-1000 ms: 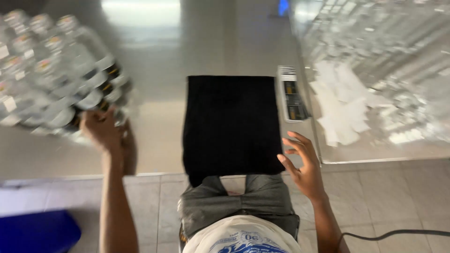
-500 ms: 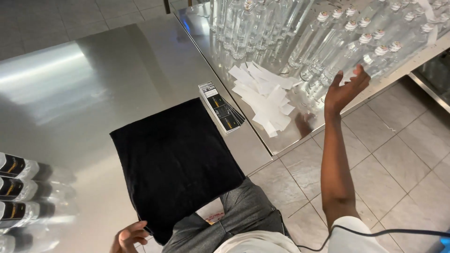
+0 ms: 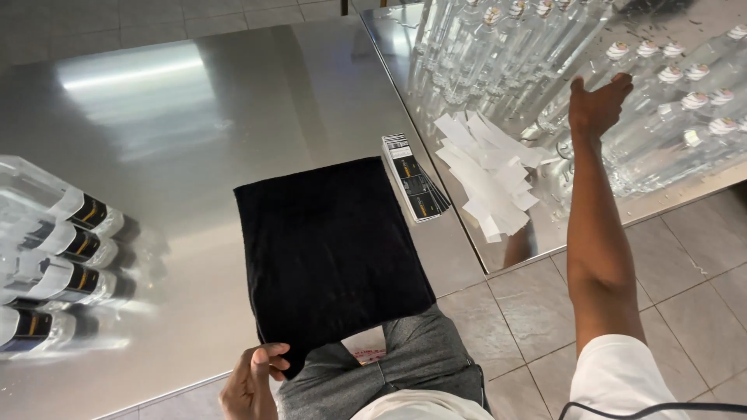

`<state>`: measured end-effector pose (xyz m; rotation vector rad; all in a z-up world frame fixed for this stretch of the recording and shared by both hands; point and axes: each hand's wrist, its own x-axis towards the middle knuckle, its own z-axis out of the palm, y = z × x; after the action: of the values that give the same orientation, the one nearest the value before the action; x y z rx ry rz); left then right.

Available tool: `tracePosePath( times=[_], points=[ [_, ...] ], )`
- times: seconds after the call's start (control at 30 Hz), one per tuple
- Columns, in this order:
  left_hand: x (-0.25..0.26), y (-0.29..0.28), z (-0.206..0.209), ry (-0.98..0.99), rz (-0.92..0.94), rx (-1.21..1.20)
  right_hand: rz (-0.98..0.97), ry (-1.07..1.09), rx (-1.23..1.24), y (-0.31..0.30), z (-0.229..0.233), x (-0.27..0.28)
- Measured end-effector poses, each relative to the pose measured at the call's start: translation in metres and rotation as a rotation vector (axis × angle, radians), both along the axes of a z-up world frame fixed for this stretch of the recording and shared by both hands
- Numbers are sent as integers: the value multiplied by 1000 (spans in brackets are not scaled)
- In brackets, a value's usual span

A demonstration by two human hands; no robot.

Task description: A person manually applies adhesive labels to clear plastic water bottles at a stainless steel workstation.

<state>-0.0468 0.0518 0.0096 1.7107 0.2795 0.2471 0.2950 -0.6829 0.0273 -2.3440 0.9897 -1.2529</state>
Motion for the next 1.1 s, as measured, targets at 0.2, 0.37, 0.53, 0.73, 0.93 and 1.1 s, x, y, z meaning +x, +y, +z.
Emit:
tracePosePath(
  times=[0.2, 0.37, 0.53, 0.73, 0.93, 1.1],
  points=[
    [-11, -5, 1, -15, -42, -23, 208, -132, -6, 25, 12, -38],
    [-18, -15, 16, 1, -198, 39, 524, -211, -410, 91, 48, -93],
    [-9, -23, 23, -109, -255, 40, 928, -93, 78, 187, 81, -144],
    [15, -31, 36, -94, -258, 59, 1176, 285, 812, 395, 89, -164],
    [62, -24, 38, -36, -179, 303, 1302, 577, 1015, 518, 13, -122],
    [74, -20, 30, 27, -140, 510, 1299, 698, 981, 553, 9, -123]
  ],
)
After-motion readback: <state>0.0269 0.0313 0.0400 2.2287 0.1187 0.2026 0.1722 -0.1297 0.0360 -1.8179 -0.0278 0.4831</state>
